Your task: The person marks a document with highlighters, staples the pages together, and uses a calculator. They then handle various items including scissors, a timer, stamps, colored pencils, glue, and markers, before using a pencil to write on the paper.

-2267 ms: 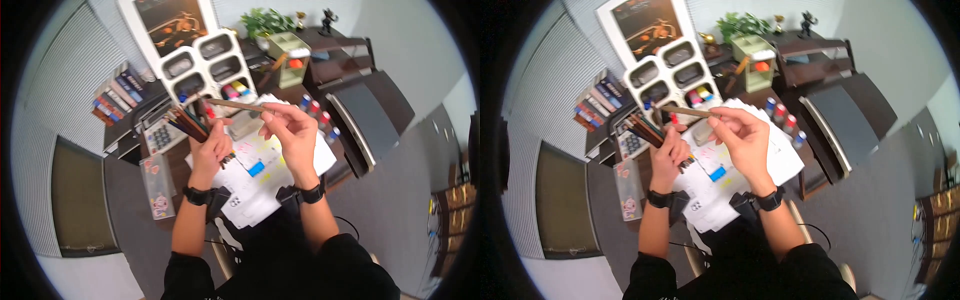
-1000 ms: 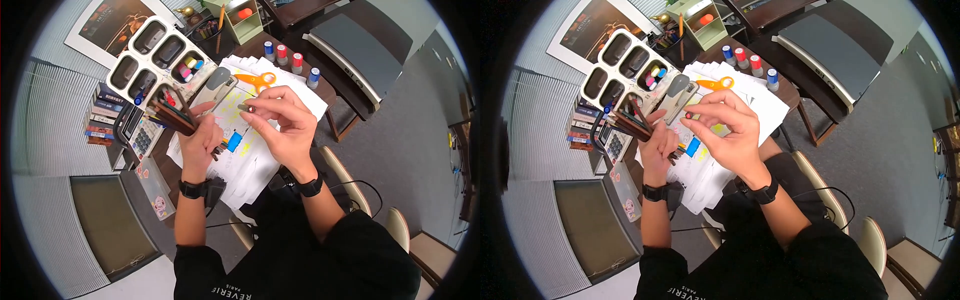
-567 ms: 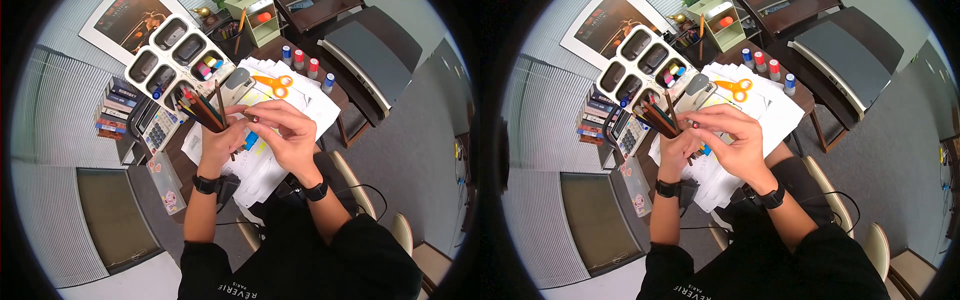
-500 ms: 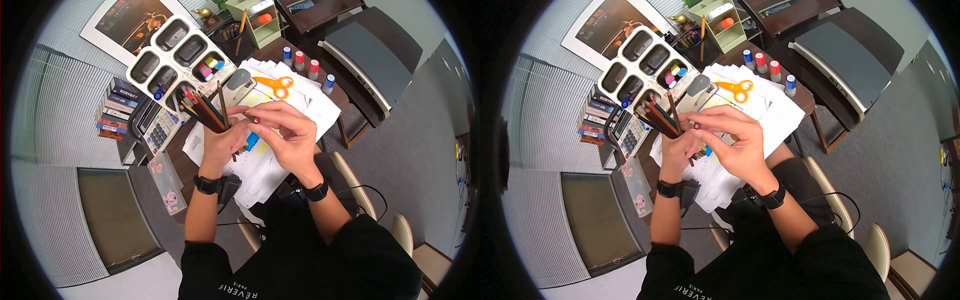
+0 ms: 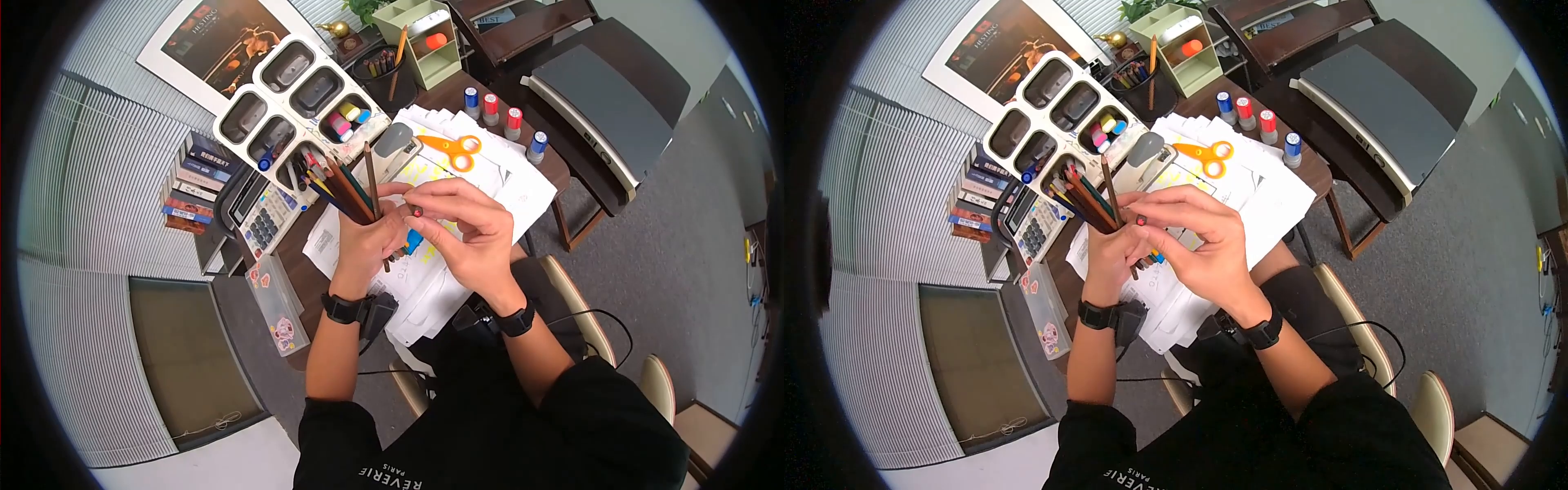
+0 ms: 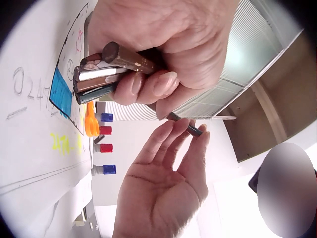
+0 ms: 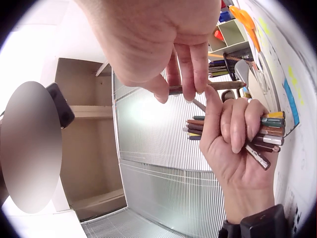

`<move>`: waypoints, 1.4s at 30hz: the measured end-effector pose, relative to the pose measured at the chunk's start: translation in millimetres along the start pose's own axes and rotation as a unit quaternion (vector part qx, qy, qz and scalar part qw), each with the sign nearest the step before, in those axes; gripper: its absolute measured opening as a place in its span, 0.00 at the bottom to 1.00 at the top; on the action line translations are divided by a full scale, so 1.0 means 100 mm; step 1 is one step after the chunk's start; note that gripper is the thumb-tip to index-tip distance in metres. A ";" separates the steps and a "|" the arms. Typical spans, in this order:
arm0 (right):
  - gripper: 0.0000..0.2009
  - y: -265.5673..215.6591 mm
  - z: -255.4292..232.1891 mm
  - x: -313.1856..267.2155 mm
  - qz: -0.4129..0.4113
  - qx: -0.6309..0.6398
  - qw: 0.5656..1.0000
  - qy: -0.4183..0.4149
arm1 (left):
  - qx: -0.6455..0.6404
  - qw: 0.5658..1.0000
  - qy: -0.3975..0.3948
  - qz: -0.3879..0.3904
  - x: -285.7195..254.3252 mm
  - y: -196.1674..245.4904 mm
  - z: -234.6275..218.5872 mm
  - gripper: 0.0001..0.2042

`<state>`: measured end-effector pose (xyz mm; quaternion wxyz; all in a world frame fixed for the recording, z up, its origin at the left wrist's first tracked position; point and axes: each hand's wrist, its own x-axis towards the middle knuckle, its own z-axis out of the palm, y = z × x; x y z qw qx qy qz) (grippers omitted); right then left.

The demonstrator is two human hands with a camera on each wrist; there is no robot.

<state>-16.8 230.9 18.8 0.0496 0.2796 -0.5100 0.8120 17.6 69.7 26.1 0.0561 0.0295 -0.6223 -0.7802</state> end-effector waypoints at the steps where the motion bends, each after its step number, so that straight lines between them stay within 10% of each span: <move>1: 0.13 0.00 0.00 0.00 0.002 0.004 1.000 0.001 | 0.003 1.000 -0.004 0.002 0.00 -0.01 -0.01 0.14; 42: 0.15 0.07 -0.17 -0.03 0.074 0.105 0.991 -0.026 | 0.031 0.994 -0.098 -0.043 -0.08 0.00 -0.14 0.10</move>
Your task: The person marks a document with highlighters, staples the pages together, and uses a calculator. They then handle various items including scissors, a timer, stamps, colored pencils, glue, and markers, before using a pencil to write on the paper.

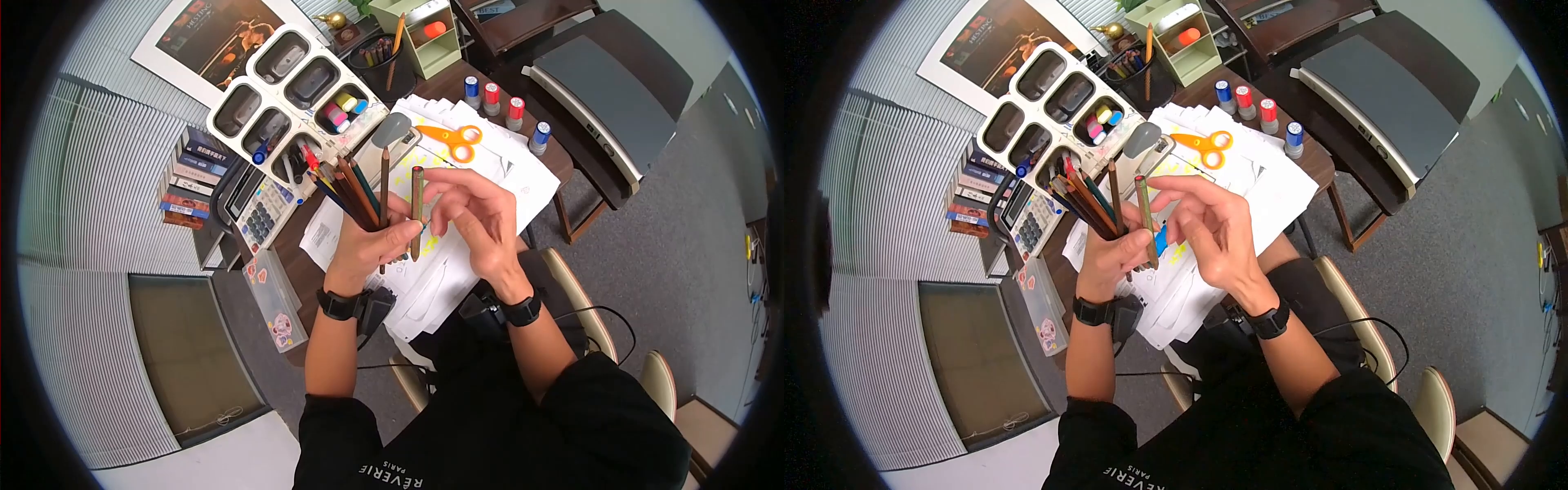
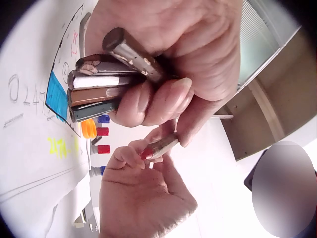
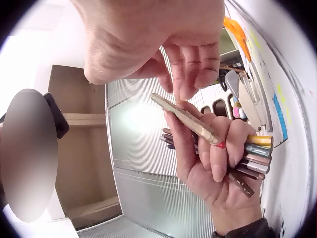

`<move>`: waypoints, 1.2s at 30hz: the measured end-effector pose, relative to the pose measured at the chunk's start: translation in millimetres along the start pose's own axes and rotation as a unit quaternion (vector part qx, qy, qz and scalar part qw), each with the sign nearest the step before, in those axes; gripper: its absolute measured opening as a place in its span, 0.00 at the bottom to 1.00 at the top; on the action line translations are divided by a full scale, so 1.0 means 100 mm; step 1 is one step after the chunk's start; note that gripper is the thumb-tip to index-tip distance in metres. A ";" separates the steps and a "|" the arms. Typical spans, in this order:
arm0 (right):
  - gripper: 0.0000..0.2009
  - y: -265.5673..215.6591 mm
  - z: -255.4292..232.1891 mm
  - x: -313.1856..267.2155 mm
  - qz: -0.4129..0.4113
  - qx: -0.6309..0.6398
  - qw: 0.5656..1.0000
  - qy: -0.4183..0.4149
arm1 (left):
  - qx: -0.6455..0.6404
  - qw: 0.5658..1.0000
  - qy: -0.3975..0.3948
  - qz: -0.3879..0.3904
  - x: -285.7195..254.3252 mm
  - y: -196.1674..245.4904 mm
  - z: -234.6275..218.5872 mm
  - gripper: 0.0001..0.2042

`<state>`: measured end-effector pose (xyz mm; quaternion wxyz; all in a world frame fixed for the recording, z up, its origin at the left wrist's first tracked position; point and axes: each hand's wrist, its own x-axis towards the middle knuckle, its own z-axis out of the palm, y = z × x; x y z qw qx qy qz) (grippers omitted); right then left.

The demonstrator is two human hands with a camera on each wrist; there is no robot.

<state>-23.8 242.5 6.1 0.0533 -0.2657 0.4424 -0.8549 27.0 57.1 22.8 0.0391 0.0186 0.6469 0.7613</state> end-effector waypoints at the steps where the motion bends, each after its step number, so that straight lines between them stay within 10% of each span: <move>1: 0.15 -0.01 0.02 0.00 0.005 0.005 1.000 -0.008 | 0.005 1.000 -0.006 0.006 0.00 -0.02 -0.03 0.12; 36: 0.13 -0.13 0.09 0.03 -0.082 -0.163 0.983 -0.034 | 0.008 0.994 0.036 0.102 0.06 -0.06 -0.02 0.13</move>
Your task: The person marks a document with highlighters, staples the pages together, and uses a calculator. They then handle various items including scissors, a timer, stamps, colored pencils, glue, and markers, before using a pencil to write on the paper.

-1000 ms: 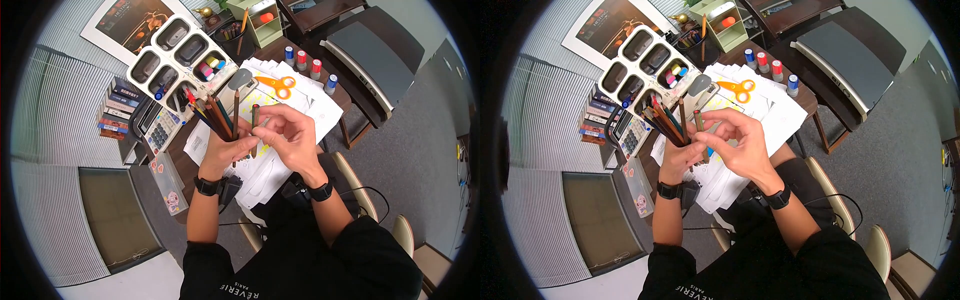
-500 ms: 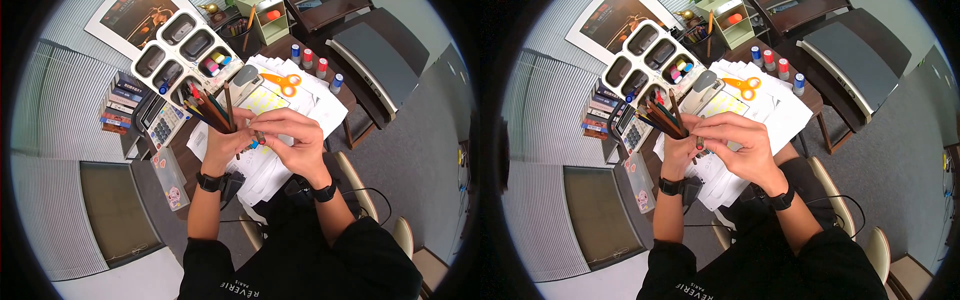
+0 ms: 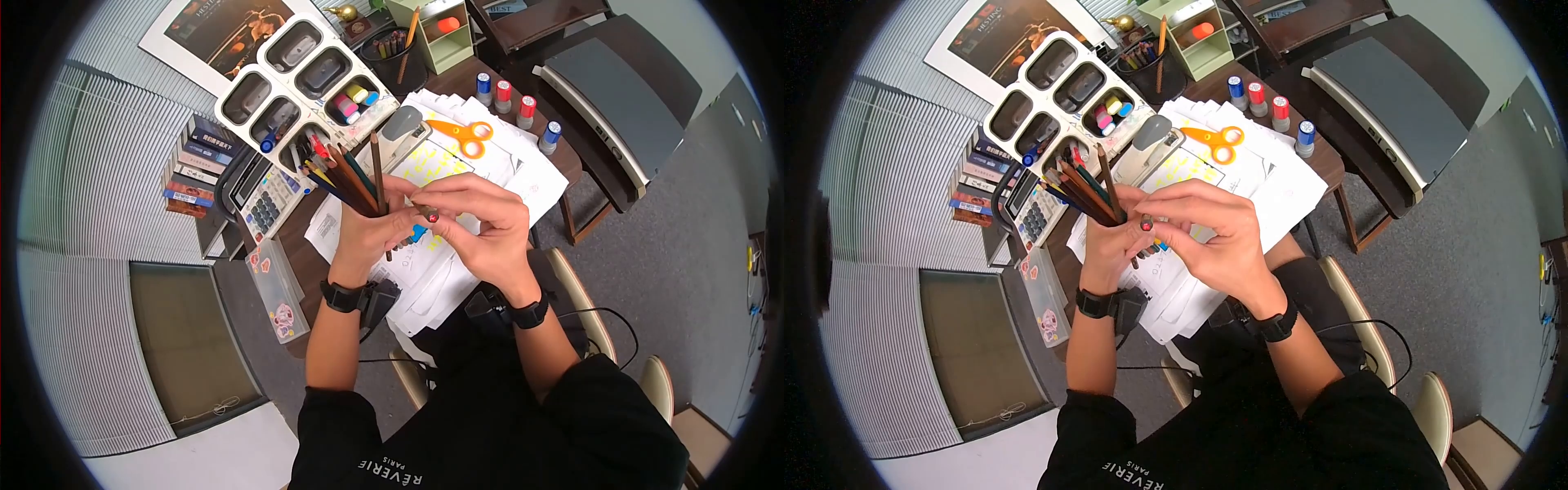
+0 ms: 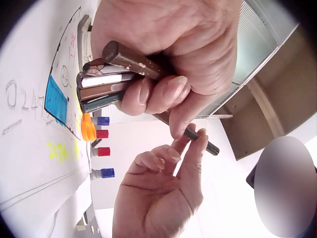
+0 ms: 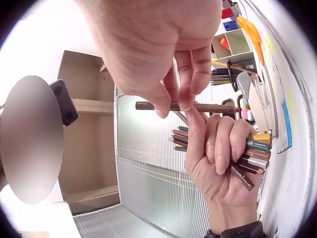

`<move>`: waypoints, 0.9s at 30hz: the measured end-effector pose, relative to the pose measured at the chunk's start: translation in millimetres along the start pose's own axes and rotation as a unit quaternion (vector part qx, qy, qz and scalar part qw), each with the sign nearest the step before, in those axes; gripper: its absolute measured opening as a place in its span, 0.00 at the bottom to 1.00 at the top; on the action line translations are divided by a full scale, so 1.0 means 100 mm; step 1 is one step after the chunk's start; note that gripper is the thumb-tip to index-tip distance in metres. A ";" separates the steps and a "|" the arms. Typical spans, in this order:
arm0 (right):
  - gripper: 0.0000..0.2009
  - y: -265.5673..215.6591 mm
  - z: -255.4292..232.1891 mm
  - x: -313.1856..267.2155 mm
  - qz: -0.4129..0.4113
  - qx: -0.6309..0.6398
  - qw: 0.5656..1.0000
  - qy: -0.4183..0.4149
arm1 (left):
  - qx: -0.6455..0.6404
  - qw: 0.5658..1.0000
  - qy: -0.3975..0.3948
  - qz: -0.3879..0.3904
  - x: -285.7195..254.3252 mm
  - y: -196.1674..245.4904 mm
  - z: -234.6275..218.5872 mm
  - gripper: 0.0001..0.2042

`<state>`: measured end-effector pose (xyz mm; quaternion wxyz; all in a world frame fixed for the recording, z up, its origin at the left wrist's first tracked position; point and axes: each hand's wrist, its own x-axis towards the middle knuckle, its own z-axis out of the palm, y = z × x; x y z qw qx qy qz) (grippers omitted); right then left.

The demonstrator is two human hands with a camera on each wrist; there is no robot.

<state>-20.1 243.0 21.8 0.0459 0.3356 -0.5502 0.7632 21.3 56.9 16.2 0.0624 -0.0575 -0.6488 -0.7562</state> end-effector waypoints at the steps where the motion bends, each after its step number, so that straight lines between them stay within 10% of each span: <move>1: 0.13 0.00 0.00 0.00 0.004 0.003 1.000 0.004 | -0.007 1.000 -0.003 -0.004 0.00 0.00 0.00 0.13; 23: 0.10 0.00 -0.02 0.03 0.006 -0.019 1.000 0.014 | 0.004 1.000 -0.002 -0.020 -0.01 0.01 0.03 0.14; 27: 0.11 0.11 -0.22 0.02 0.050 0.123 0.984 0.119 | -0.046 0.996 0.059 -0.050 -0.04 0.10 0.07 0.13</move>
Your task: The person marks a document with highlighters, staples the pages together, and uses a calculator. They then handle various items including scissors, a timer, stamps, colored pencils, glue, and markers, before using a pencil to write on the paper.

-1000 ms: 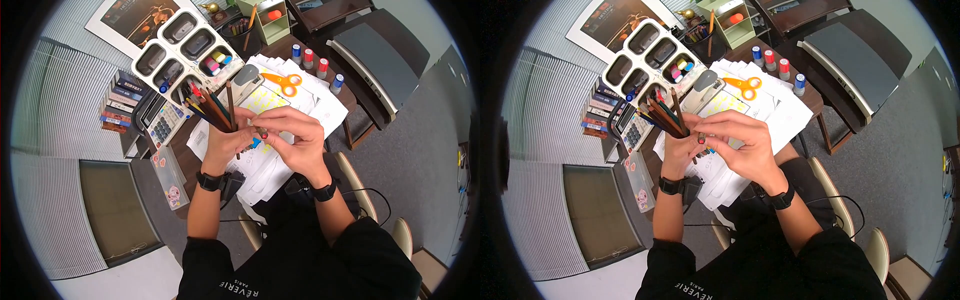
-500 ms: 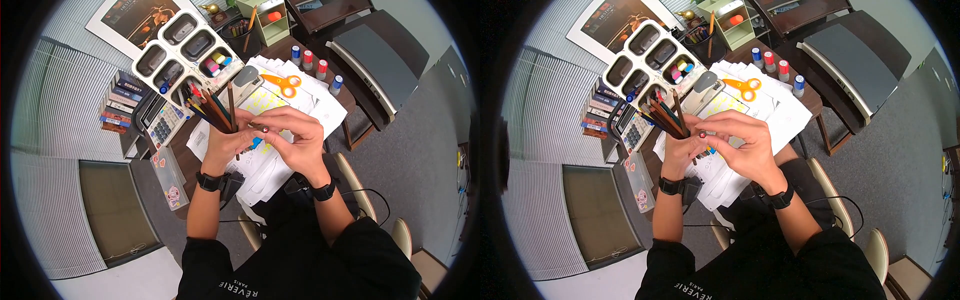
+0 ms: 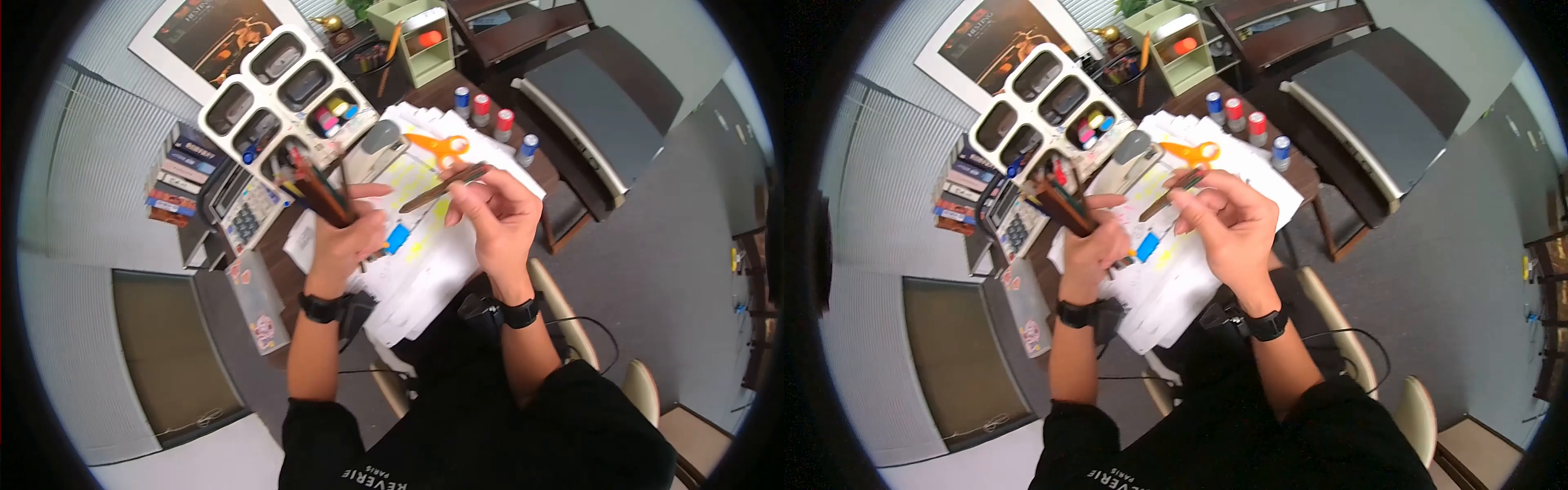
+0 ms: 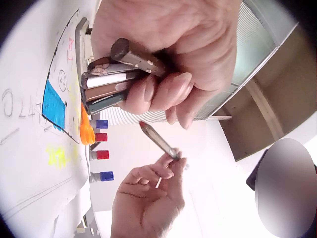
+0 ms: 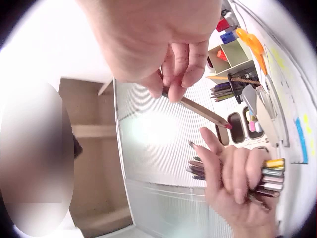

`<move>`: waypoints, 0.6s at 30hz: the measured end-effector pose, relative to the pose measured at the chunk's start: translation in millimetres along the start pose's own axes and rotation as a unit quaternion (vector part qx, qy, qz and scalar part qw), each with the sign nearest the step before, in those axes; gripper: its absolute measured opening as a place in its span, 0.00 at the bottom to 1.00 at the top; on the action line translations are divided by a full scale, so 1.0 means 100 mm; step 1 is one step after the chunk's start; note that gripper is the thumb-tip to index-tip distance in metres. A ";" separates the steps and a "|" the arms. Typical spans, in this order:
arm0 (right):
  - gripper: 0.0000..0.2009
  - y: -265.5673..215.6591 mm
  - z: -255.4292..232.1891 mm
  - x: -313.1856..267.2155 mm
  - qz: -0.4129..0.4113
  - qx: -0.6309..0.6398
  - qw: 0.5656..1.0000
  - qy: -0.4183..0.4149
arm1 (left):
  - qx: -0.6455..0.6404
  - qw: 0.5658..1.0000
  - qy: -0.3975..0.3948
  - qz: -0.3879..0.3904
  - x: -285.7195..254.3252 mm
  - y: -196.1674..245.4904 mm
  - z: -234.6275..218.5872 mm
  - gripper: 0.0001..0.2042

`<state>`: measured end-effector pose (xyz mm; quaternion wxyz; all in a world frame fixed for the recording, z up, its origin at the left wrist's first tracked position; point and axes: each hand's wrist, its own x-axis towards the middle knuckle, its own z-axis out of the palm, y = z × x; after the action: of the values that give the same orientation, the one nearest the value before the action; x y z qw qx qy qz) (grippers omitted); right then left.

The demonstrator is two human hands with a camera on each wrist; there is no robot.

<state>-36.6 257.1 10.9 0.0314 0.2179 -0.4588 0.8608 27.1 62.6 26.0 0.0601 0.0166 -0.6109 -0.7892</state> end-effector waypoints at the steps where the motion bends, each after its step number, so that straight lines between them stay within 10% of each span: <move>1: 0.12 -0.03 -0.07 0.04 0.021 0.107 0.992 0.067 | 0.014 0.999 -0.038 0.021 0.01 -0.05 -0.11 0.18; 9: 0.14 -0.16 -0.38 0.14 0.162 0.554 0.814 0.065 | -0.047 0.997 -0.050 0.038 0.05 -0.06 -0.09 0.13; 18: 0.13 -0.11 -0.38 0.13 0.173 0.588 0.787 0.061 | -0.047 0.996 -0.055 0.048 0.03 -0.08 -0.11 0.14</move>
<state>-58.4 292.5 6.1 -0.2250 0.0584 0.1094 0.9664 24.2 53.8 15.4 0.0647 -0.0593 -0.5752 -0.8133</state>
